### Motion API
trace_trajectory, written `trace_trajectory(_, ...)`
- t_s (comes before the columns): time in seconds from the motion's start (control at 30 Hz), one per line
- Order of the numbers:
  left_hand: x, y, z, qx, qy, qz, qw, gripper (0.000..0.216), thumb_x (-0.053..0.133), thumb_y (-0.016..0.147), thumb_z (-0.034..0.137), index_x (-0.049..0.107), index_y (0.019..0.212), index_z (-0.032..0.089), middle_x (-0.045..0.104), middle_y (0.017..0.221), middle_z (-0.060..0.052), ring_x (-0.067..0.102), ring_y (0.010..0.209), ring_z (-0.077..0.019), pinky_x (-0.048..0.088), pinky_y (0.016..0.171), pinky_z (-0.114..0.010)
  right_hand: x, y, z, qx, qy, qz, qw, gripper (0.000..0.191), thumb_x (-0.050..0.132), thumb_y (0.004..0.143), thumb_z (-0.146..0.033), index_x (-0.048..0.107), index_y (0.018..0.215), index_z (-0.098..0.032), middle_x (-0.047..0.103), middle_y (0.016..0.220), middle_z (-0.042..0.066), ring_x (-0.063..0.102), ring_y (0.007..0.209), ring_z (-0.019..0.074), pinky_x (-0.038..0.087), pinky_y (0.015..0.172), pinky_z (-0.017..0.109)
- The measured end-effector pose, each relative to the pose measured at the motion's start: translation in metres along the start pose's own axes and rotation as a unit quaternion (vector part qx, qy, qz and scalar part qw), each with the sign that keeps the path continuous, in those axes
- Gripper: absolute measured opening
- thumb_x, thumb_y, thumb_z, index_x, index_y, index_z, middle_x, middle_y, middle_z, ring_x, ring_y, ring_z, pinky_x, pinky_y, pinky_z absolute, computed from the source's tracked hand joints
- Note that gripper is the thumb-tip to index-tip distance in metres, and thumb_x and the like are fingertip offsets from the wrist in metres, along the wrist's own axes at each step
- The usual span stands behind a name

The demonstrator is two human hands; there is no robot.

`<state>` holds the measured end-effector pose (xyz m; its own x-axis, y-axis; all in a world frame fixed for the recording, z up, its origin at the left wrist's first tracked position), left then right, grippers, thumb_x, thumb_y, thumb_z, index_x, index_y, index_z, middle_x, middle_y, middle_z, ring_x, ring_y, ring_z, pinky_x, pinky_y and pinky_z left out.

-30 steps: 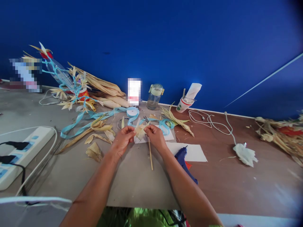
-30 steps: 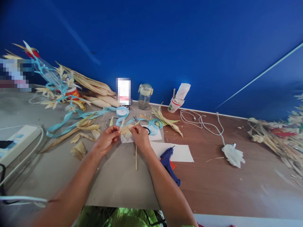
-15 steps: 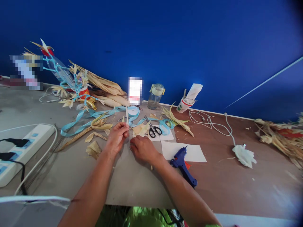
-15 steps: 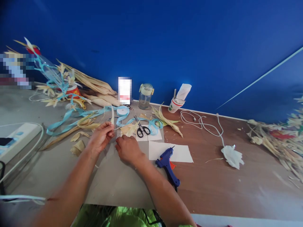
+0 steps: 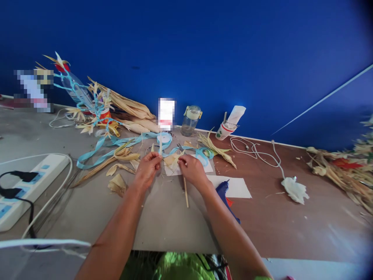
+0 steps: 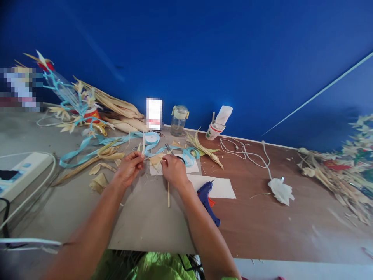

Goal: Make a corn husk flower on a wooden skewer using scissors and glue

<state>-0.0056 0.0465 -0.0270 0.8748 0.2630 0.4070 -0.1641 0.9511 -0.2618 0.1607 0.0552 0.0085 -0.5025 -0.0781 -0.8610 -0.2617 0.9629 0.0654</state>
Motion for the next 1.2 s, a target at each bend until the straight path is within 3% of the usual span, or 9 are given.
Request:
trace_trajectory(0.3,0.004,-0.001,-0.001,0.003,0.001,-0.027,1.000,0.024,0.073,0.054,0.022,0.052,0.065,0.016,0.047,0.053,0.007,0.039,0.041,-0.0027,0.027,0.044,-0.018,-0.037,0.000,0.034,0.091,-0.081,-0.052,0.991,0.022,0.047,0.085,-0.030,0.066,0.082,-0.019,0.069,0.081,0.006,0.060,0.076,0.0179,0.037,0.065,0.025)
trace_trajectory(0.47,0.005,-0.001,-0.005,0.002,0.004,-0.030,1.000,0.025,0.073,0.053,0.022,0.052,0.064,0.016,0.048,0.053,0.007,0.039,0.041,-0.0027,0.027,0.043,-0.018,-0.032,-0.009,0.047,0.123,-0.156,-0.086,0.976,0.024,0.043,0.087,-0.026,0.066,0.091,-0.019,0.069,0.093,0.010,0.063,0.085,0.0217,0.039,0.066,0.027)
trace_trajectory(0.7,0.008,-0.001,-0.010,-0.014,0.025,-0.048,0.998,0.024,0.073,0.051,0.021,0.054,0.064,0.016,0.048,0.052,0.007,0.039,0.040,-0.0028,0.027,0.043,-0.017,-0.014,0.010,0.040,0.120,-0.211,-0.086,0.966,0.037,0.049,0.084,-0.038,0.059,0.113,-0.016,0.063,0.113,0.016,0.062,0.100,0.0282,0.045,0.076,0.033)
trace_trajectory(1.0,0.010,-0.003,-0.011,-0.033,0.043,-0.063,0.997,0.024,0.072,0.051,0.018,0.052,0.065,0.016,0.048,0.049,0.008,0.039,0.039,-0.0030,0.028,0.043,-0.018,-0.003,0.029,0.034,0.110,-0.228,-0.149,0.956,0.034,0.058,0.073,-0.022,0.063,0.106,-0.016,0.068,0.106,0.016,0.065,0.097,0.0280,0.048,0.074,0.034)
trace_trajectory(1.2,0.010,-0.003,-0.012,-0.042,0.030,-0.060,0.997,0.025,0.071,0.050,0.017,0.052,0.066,0.016,0.048,0.050,0.008,0.038,0.039,-0.0027,0.028,0.043,-0.018,-0.014,0.028,0.044,0.108,-0.180,-0.151,0.966,0.027,0.056,0.071,-0.020,0.068,0.096,-0.016,0.070,0.100,0.015,0.065,0.093,0.0275,0.046,0.070,0.031)
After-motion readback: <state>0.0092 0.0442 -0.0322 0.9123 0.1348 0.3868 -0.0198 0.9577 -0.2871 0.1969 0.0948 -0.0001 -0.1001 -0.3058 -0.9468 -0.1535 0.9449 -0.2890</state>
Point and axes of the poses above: each hand's wrist, its own y-axis towards the middle knuckle, its own x-axis out of the palm, z = x × y, the point moved 5 cm from there along y, towards the middle knuckle
